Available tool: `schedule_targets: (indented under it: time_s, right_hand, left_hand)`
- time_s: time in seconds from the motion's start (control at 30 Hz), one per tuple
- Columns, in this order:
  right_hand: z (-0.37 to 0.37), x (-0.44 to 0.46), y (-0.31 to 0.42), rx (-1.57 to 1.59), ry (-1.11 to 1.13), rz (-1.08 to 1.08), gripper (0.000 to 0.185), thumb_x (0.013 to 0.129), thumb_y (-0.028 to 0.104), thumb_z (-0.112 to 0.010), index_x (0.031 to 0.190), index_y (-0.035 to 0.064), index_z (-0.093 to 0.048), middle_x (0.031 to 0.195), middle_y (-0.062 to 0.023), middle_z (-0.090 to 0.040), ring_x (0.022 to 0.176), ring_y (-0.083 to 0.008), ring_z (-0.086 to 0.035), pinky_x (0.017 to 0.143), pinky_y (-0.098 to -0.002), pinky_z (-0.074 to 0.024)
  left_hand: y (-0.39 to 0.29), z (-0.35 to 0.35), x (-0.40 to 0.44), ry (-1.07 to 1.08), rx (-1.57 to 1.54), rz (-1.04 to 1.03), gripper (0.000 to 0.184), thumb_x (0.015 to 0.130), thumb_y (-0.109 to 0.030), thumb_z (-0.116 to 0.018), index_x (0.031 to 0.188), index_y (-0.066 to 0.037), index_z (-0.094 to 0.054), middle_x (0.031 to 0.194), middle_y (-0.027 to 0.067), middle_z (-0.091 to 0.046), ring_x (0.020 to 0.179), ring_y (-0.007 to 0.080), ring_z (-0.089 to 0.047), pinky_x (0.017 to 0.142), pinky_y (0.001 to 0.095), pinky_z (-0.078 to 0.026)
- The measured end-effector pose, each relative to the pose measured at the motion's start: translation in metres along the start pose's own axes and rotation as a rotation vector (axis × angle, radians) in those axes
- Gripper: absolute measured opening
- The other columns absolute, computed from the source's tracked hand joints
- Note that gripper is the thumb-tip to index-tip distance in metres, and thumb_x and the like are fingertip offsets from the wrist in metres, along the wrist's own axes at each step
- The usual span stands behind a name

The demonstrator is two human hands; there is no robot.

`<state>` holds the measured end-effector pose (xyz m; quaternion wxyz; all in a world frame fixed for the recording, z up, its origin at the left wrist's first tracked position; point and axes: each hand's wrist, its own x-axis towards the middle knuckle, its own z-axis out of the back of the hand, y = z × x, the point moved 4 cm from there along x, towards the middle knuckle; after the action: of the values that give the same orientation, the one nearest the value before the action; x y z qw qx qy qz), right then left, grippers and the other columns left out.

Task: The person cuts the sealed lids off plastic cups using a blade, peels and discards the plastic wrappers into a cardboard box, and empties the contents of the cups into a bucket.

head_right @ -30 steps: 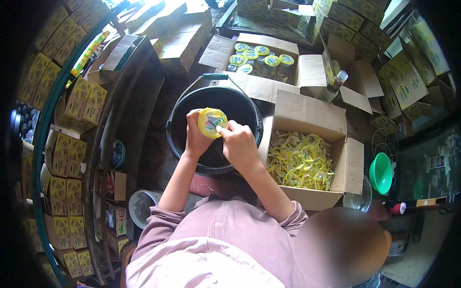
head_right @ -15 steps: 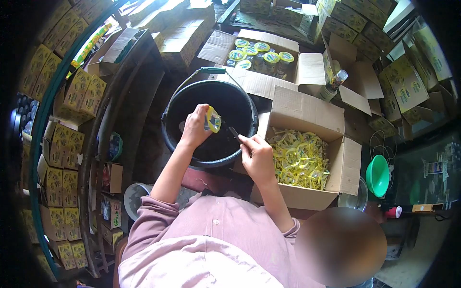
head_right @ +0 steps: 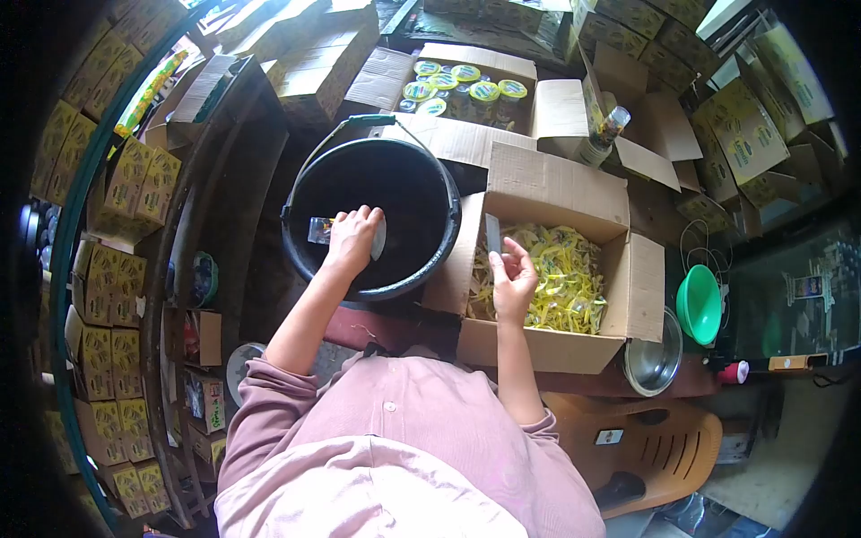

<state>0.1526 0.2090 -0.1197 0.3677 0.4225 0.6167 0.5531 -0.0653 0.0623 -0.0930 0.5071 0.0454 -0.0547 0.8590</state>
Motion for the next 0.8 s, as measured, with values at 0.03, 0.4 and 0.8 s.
schedule_targets:
  time_s: [0.03,0.4,0.8]
  right_hand:
    - [0.008,0.001,-0.005,-0.022,-0.016,-0.015,0.029,0.076,-0.001,-0.064,0.105,0.0014,-0.058,0.071,0.0014,-0.057,0.062,-0.0031,-0.052,0.056,-0.0157,-0.0421]
    - [0.017,0.003,-0.065,-0.182,0.084,-0.122,0.032,0.072,0.005,-0.07,0.102,0.0016,-0.06,0.078,-0.0034,-0.062,0.068,-0.0072,-0.057,0.065,-0.0206,-0.0472]
    - [0.046,0.015,-0.076,-0.304,0.14,-0.178,0.032,0.069,0.008,-0.072,0.099,0.0016,-0.061,0.077,-0.0055,-0.064,0.068,-0.0084,-0.059,0.064,-0.0212,-0.0481]
  left_hand:
    - [-0.001,-0.001,0.001,0.007,0.024,-0.012,0.045,0.059,0.001,-0.064,0.101,-0.01,-0.051,0.089,0.0077,-0.054,0.085,0.0232,-0.057,0.075,0.0356,-0.039]
    - [-0.007,-0.002,0.009,0.019,0.226,-0.106,0.042,0.063,-0.004,-0.064,0.103,-0.01,-0.052,0.091,0.0067,-0.053,0.087,0.0205,-0.056,0.076,0.0335,-0.038]
    - [0.003,0.02,0.016,0.055,0.318,-0.108,0.047,0.059,-0.008,-0.071,0.102,-0.01,-0.052,0.092,0.0063,-0.054,0.089,0.0205,-0.056,0.078,0.0331,-0.038]
